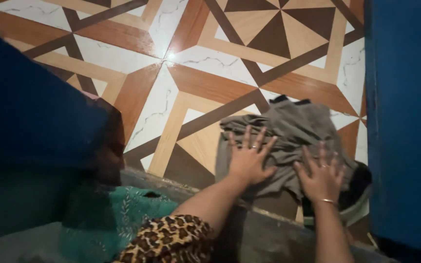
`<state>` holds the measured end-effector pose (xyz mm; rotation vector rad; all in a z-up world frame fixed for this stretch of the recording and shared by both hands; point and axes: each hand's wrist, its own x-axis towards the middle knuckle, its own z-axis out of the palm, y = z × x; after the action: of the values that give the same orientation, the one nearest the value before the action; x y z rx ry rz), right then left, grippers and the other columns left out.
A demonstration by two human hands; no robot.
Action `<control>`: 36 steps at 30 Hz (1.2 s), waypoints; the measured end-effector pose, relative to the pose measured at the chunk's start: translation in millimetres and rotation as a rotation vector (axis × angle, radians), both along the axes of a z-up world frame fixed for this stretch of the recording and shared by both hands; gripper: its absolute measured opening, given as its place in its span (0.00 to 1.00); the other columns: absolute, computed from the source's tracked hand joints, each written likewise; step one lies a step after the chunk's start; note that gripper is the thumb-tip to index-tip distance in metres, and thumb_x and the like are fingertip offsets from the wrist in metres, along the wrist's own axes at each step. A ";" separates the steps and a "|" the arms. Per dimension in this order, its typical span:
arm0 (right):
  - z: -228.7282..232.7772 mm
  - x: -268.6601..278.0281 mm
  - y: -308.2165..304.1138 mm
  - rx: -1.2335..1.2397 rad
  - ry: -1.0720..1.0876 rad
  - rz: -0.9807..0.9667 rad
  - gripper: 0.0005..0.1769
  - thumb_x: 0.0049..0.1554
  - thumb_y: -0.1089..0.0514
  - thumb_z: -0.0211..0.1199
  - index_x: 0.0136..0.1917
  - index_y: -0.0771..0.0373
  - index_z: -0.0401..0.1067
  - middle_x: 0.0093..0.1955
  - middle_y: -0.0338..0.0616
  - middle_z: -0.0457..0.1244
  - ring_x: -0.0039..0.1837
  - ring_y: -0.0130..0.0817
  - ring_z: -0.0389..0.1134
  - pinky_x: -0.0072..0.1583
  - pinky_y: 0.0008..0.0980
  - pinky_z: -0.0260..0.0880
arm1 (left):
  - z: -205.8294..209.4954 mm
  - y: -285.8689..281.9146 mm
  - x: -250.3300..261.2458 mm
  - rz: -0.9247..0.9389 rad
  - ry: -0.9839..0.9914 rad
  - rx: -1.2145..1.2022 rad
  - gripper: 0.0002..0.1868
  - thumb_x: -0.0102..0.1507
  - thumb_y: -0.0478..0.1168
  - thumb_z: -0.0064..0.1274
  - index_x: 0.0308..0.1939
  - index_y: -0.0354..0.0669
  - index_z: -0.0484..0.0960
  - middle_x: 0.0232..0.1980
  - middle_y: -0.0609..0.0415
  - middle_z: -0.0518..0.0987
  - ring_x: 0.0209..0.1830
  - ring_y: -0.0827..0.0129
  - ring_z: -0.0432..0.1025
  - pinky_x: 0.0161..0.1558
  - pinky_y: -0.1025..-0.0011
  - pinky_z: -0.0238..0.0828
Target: The person wipes a patterned tiled floor using a gray cloth held in both hands. They move the cloth back and forth across the floor surface, occasionally adjusting their position while remaining on the floor.
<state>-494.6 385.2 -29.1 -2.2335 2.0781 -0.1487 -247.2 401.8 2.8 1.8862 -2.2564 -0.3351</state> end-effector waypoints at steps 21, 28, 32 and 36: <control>28.8 82.0 -251.2 0.087 -0.001 -0.207 0.42 0.53 0.17 0.44 0.78 0.23 0.52 0.88 0.34 0.29 0.85 0.61 0.30 0.76 0.71 0.26 | -21.5 -259.2 52.3 0.027 -0.021 -0.143 0.45 0.57 0.74 0.43 0.78 0.74 0.56 0.84 0.56 0.48 0.84 0.47 0.36 0.70 0.24 0.15; 33.2 192.7 -275.5 0.042 -0.032 0.031 0.46 0.50 0.13 0.46 0.78 0.24 0.54 0.87 0.41 0.32 0.83 0.67 0.33 0.75 0.72 0.26 | -17.9 -268.8 178.2 0.173 -0.029 -0.183 0.43 0.59 0.73 0.45 0.75 0.67 0.64 0.82 0.52 0.54 0.83 0.45 0.43 0.69 0.24 0.17; 35.4 264.5 -261.4 0.022 -0.035 0.208 0.47 0.49 0.14 0.48 0.78 0.24 0.54 0.87 0.42 0.33 0.82 0.68 0.34 0.75 0.72 0.27 | -10.7 -227.9 249.5 0.304 -0.057 -0.193 0.42 0.58 0.70 0.47 0.75 0.67 0.65 0.82 0.51 0.55 0.82 0.44 0.45 0.70 0.25 0.18; 40.3 323.1 -224.8 0.025 -0.046 0.350 0.47 0.48 0.15 0.51 0.77 0.26 0.55 0.86 0.43 0.35 0.83 0.66 0.34 0.73 0.73 0.27 | -10.0 -171.7 284.8 0.462 -0.079 -0.197 0.42 0.58 0.67 0.49 0.75 0.65 0.65 0.81 0.50 0.56 0.80 0.43 0.46 0.69 0.27 0.21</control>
<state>-171.6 160.4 11.1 -2.5066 1.6233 -0.1457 37.6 230.1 -7.2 2.2558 -1.7402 0.0304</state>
